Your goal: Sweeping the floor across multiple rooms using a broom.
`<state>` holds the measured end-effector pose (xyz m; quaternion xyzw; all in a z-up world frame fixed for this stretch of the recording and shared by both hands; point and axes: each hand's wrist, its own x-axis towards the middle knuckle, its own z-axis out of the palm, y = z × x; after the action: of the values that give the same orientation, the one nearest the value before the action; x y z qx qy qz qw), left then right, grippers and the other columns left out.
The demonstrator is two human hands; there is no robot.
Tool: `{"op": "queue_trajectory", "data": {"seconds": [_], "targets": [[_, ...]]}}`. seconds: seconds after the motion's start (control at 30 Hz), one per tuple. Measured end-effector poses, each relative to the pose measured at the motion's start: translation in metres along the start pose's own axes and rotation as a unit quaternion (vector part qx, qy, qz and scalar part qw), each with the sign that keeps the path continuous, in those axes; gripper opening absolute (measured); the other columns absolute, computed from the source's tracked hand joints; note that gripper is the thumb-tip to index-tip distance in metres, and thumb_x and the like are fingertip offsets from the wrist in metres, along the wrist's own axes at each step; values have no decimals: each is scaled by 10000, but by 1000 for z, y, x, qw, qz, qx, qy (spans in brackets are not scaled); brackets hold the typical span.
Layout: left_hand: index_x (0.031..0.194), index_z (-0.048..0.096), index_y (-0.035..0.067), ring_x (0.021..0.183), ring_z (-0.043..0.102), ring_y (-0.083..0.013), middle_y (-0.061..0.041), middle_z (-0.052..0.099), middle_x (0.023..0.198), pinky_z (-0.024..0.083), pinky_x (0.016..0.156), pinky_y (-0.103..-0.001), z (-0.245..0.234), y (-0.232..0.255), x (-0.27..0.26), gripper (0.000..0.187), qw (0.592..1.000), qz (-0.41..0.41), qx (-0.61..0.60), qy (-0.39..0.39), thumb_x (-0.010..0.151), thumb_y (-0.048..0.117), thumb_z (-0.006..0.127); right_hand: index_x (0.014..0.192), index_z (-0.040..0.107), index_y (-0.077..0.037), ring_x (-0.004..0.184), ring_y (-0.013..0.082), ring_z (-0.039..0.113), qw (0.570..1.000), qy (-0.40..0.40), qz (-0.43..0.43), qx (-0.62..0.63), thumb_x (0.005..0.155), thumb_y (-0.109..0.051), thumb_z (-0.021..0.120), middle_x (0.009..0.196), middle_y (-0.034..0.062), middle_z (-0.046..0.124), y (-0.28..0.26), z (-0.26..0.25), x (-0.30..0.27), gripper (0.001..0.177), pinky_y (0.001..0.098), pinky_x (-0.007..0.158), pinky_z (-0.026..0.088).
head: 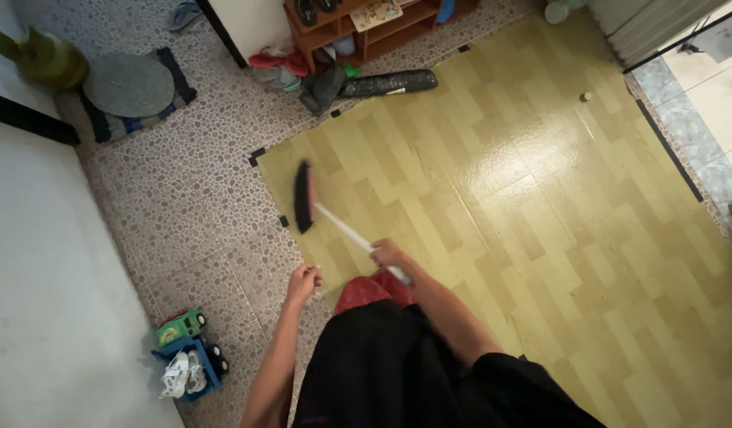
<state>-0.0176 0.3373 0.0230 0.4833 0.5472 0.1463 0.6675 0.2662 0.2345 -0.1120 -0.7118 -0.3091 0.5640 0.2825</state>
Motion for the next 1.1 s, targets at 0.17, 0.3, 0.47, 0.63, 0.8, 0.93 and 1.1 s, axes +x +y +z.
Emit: {"op": "queue_trajectory", "data": {"seconds": [0.17,0.3,0.47,0.63,0.8,0.93,1.1], "targets": [[1010,702,40,683,671,-151,-79,718,809,519,584,-283,10,23,18,232,998,-43,50,-4,951,262,670,1241,610,66,597,173,641,944,-71,-2,322,897,-130,710,796,103,685,82,-100,-21,408,341,475,509],[1014,700,42,704,682,-143,-74,730,830,510,599,-293,26,37,39,255,994,-56,90,-18,959,289,670,1279,598,-18,525,138,536,943,126,152,266,943,-81,642,727,79,616,36,-141,-106,345,297,439,444],[1000,688,22,694,691,-156,-90,738,822,522,606,-297,49,46,67,276,995,-23,86,-54,955,294,679,1203,615,26,550,149,533,902,166,153,368,950,-78,608,754,85,588,110,-183,-161,274,293,439,433],[980,691,13,694,685,-144,-87,731,817,537,620,-275,62,60,75,280,994,-10,78,-76,953,292,683,1107,663,26,559,154,516,838,257,186,443,942,-39,565,752,112,600,143,-207,-195,203,290,436,390],[985,676,33,690,680,-138,-77,728,817,509,596,-279,67,80,73,246,993,-7,87,-75,960,278,672,1039,608,98,519,205,562,841,199,6,502,918,-34,591,732,131,603,183,-221,-147,180,329,413,447],[976,677,25,679,682,-143,-78,727,810,521,598,-285,64,73,80,238,994,-2,83,-74,965,262,668,1095,624,219,525,212,567,915,297,72,261,968,-50,640,732,162,591,100,-185,-140,298,344,425,467],[960,676,-17,645,670,-166,-101,721,795,544,594,-315,52,74,91,244,996,13,33,-82,959,227,686,1363,532,2,507,160,536,924,249,98,274,881,-66,671,670,69,602,20,-156,-134,506,327,418,421]]}}
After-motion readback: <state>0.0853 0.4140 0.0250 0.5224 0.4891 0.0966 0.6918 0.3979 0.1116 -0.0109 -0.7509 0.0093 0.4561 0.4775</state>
